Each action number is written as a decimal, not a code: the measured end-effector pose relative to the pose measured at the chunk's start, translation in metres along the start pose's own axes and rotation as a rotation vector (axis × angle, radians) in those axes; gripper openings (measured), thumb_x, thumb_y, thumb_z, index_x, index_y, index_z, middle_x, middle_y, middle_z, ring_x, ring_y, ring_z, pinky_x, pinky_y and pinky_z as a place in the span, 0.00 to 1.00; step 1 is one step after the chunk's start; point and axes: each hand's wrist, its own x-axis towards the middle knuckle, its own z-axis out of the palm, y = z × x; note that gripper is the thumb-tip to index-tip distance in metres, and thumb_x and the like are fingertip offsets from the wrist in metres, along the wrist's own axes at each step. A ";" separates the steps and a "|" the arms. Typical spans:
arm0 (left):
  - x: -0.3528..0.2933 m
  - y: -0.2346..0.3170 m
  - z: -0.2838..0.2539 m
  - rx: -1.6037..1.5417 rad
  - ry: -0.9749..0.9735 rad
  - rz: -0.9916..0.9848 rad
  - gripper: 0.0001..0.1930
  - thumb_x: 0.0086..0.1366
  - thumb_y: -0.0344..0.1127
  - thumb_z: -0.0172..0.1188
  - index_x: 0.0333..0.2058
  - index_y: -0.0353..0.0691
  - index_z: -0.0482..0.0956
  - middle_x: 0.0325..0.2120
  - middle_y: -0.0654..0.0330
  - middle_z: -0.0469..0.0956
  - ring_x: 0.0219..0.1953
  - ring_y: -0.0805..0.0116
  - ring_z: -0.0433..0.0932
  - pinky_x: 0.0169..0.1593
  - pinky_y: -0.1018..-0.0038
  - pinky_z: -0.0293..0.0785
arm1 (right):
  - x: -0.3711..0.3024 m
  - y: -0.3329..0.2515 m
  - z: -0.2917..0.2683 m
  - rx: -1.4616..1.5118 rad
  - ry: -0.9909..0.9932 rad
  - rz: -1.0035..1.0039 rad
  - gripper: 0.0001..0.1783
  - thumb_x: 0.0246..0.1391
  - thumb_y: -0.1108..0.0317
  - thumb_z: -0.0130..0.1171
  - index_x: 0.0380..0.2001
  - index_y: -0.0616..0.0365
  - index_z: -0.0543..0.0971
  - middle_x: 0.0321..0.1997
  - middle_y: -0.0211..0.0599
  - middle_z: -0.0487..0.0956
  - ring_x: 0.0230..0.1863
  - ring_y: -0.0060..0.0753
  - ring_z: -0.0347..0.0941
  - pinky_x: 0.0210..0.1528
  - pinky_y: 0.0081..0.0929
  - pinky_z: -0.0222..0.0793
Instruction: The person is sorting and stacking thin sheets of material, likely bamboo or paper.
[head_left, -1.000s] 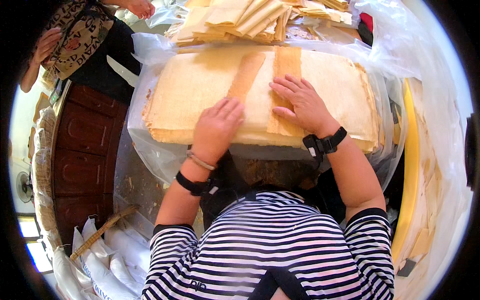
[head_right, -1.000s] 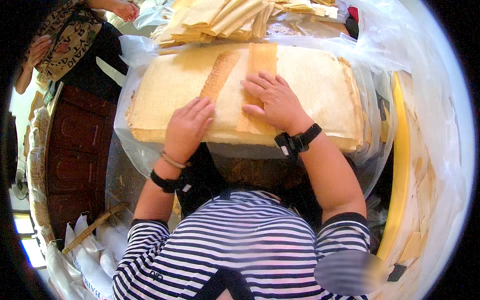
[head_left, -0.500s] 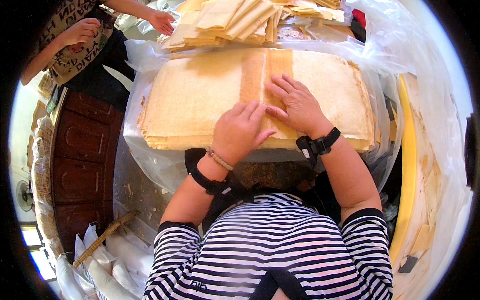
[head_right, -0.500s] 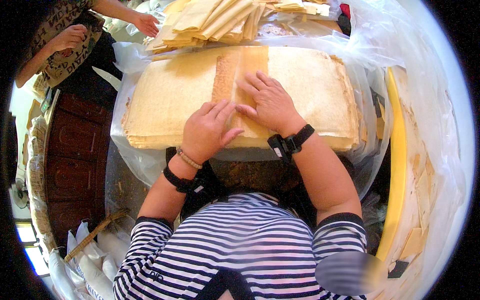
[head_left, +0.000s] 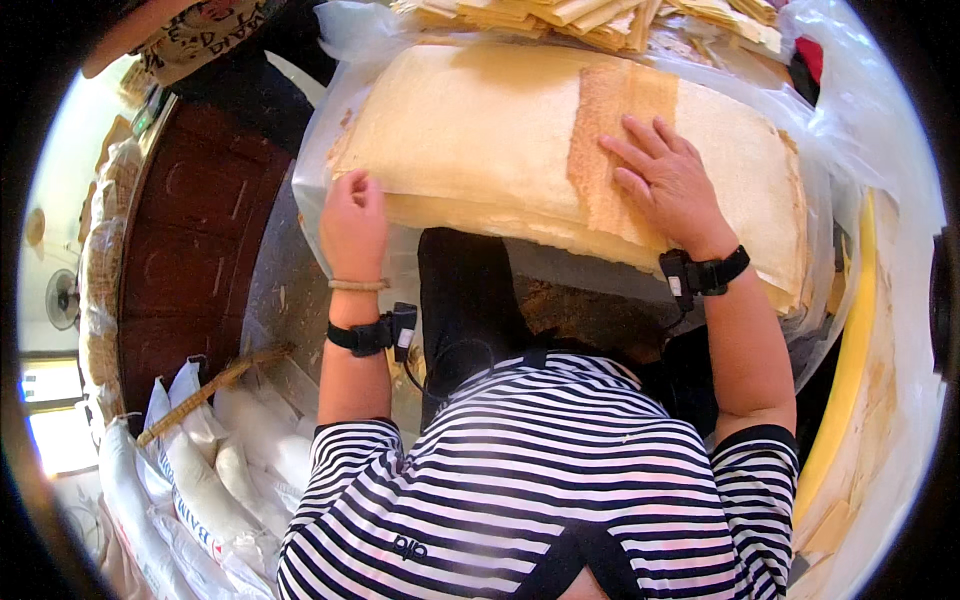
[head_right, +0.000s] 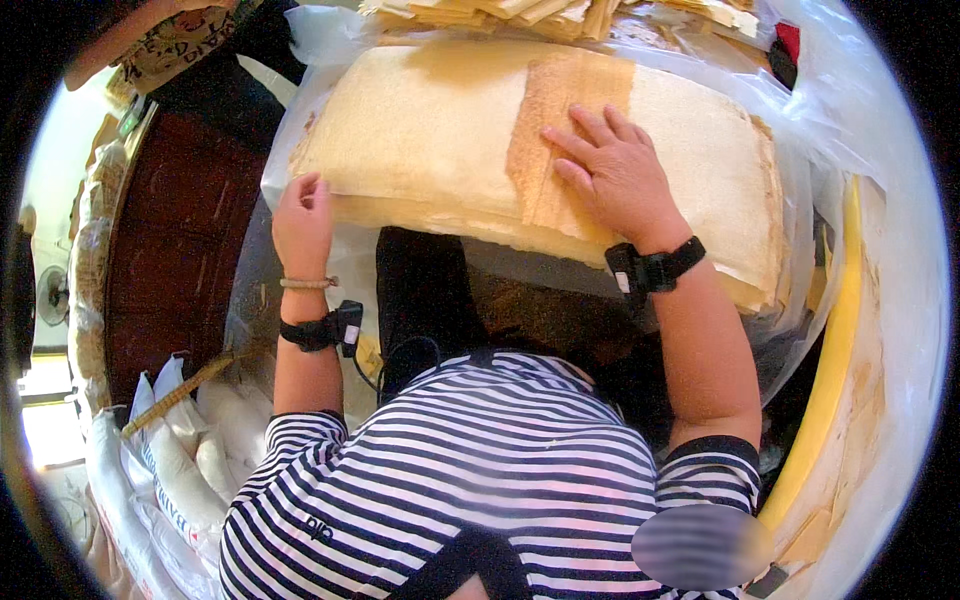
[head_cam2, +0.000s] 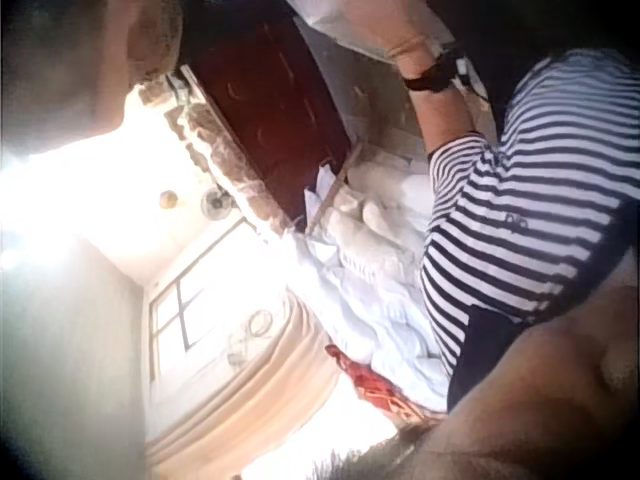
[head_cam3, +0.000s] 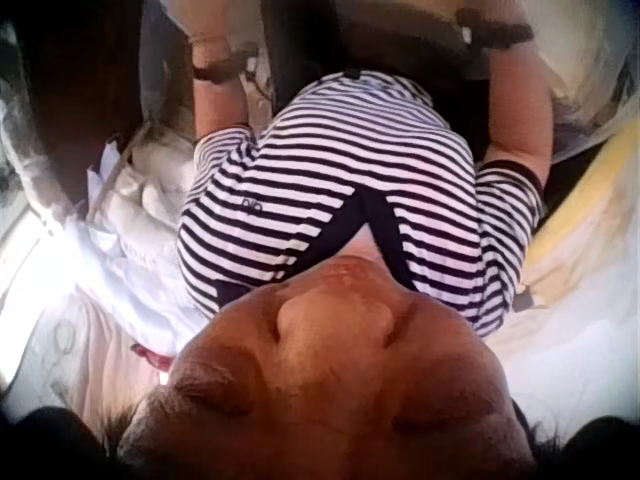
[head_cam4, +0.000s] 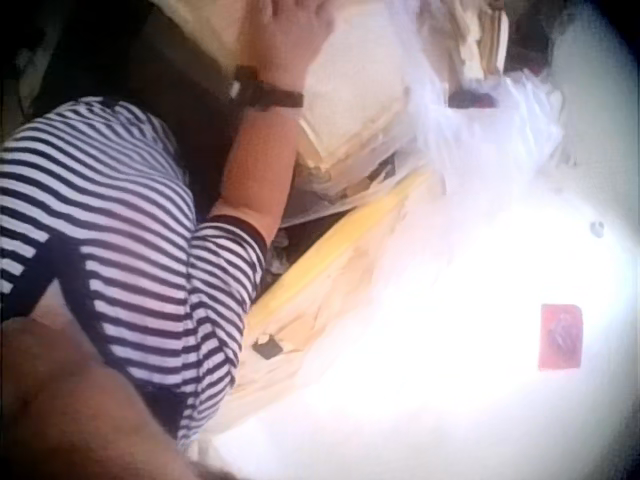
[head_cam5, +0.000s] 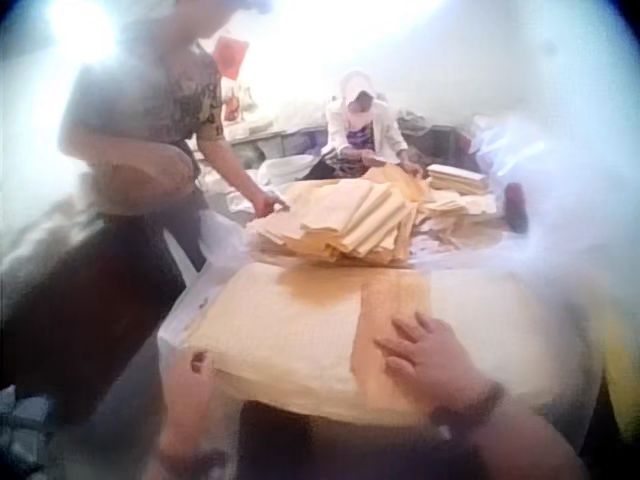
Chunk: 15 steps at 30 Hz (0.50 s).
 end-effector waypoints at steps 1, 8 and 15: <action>-0.003 -0.029 0.001 -0.031 0.018 -0.140 0.16 0.67 0.39 0.61 0.50 0.37 0.79 0.36 0.58 0.83 0.33 0.63 0.82 0.36 0.71 0.77 | 0.001 -0.002 0.000 0.011 -0.001 -0.014 0.23 0.66 0.48 0.50 0.62 0.31 0.75 0.71 0.35 0.68 0.71 0.59 0.58 0.71 0.48 0.53; 0.000 -0.024 -0.009 -0.938 -0.018 -0.853 0.16 0.67 0.48 0.63 0.37 0.40 0.79 0.25 0.63 0.80 0.24 0.76 0.80 0.23 0.81 0.68 | -0.001 -0.003 0.001 0.018 0.003 -0.010 0.22 0.65 0.51 0.51 0.61 0.32 0.76 0.70 0.34 0.68 0.71 0.55 0.59 0.71 0.45 0.53; 0.017 0.004 -0.013 -0.786 -0.221 -0.854 0.17 0.65 0.51 0.64 0.32 0.42 0.78 0.19 0.66 0.77 0.19 0.76 0.76 0.21 0.82 0.66 | -0.002 0.000 0.001 0.028 -0.007 0.012 0.22 0.65 0.50 0.52 0.61 0.32 0.77 0.71 0.34 0.68 0.71 0.54 0.59 0.71 0.45 0.52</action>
